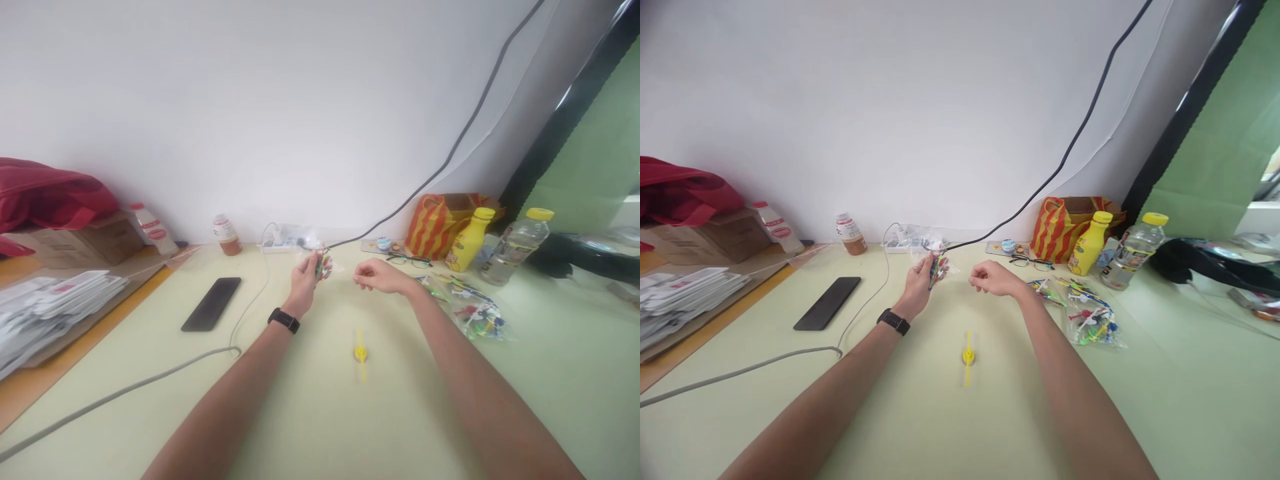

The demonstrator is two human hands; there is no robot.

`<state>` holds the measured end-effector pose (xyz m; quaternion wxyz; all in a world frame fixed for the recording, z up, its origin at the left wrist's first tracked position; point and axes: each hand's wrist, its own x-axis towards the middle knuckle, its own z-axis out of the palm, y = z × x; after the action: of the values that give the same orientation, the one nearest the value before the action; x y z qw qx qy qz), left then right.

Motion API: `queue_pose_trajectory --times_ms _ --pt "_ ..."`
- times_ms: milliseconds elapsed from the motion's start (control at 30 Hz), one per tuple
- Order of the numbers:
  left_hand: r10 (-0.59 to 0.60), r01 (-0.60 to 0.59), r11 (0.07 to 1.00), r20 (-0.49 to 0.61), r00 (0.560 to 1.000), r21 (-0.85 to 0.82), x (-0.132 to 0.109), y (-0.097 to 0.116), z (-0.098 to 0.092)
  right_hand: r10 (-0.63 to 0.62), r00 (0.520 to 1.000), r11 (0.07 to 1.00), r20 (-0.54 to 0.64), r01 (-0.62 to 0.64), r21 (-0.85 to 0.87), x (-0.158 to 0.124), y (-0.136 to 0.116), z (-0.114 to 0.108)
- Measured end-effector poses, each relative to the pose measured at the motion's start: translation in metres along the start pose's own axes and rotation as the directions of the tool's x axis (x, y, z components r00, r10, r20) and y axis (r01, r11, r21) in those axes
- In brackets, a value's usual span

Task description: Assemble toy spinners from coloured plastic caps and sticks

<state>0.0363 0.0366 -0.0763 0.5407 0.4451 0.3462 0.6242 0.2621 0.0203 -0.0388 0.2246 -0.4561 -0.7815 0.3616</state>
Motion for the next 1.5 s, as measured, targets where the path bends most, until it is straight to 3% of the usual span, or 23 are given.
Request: queue_pose_trajectory --times_ms 100,167,233,367,467,600,700,767,833,900,1000,1167,1267,1333,1433,1500 --pt "-0.003 -0.007 0.991 0.073 0.997 0.131 -0.002 0.002 -0.001 0.05 0.996 0.995 -0.077 -0.056 -0.08 0.0 0.002 0.0" --pt "-0.027 -0.001 0.982 0.147 0.989 0.187 -0.006 0.001 0.0 0.007 0.993 0.999 -0.117 -0.011 -0.036 0.002 -0.001 0.002" --pt "-0.047 0.009 0.981 0.189 0.981 0.194 -0.009 0.0 0.002 -0.042 0.996 0.997 -0.081 0.047 0.059 0.004 -0.003 0.005" --pt "-0.066 0.032 0.981 0.171 0.983 0.192 -0.01 -0.001 0.005 -0.049 0.998 0.977 -0.032 0.054 0.209 0.004 0.001 0.007" --pt "-0.096 0.057 0.977 0.182 0.979 0.208 -0.01 0.002 0.004 -0.07 0.996 0.976 -0.047 0.078 0.204 0.002 0.007 0.003" --pt "-0.128 0.061 0.968 0.267 0.955 0.244 -0.011 0.008 0.003 -0.107 0.97 0.985 -0.219 0.133 0.109 0.003 0.003 -0.004" --pt "-0.126 0.042 0.961 0.296 0.947 0.275 -0.013 0.016 0.007 -0.134 0.928 0.97 -0.347 0.195 0.147 0.005 -0.007 -0.008" --pt "-0.107 0.015 0.96 0.316 0.943 0.28 -0.013 0.022 0.011 -0.136 0.922 0.962 -0.363 0.211 0.175 0.005 -0.012 -0.008" --pt "-0.071 -0.021 0.964 0.329 0.942 0.266 -0.013 0.027 0.016 -0.132 0.946 0.953 -0.297 0.203 0.224 0.005 -0.013 -0.006" --pt "-0.012 -0.063 0.97 0.304 0.953 0.235 -0.013 0.031 0.019 -0.118 0.963 0.93 -0.242 0.193 0.313 0.006 -0.009 -0.001" --pt "0.07 -0.11 0.982 0.242 0.968 0.153 -0.012 0.034 0.023 -0.055 0.952 0.867 -0.301 0.195 0.458 0.012 0.001 0.01" --pt "0.088 -0.111 0.99 0.244 0.966 0.083 -0.015 0.042 0.031 0.024 0.888 0.795 -0.459 0.262 0.547 0.026 0.003 0.027" --pt "0.113 -0.123 0.991 0.198 0.974 0.042 -0.017 0.048 0.037 0.064 0.831 0.803 -0.552 0.285 0.523 0.031 -0.002 0.033" --pt "0.126 -0.13 0.991 0.168 0.978 0.017 -0.018 0.05 0.04 0.081 0.818 0.82 -0.57 0.269 0.504 0.033 -0.005 0.036" --pt "0.128 -0.135 0.991 0.176 0.976 0.025 -0.017 0.052 0.04 0.066 0.849 0.852 -0.524 0.225 0.472 0.031 -0.008 0.035" --pt "0.114 -0.127 0.99 0.179 0.977 0.062 -0.013 0.051 0.036 0.051 0.906 0.909 -0.419 0.131 0.395 0.024 -0.008 0.026"
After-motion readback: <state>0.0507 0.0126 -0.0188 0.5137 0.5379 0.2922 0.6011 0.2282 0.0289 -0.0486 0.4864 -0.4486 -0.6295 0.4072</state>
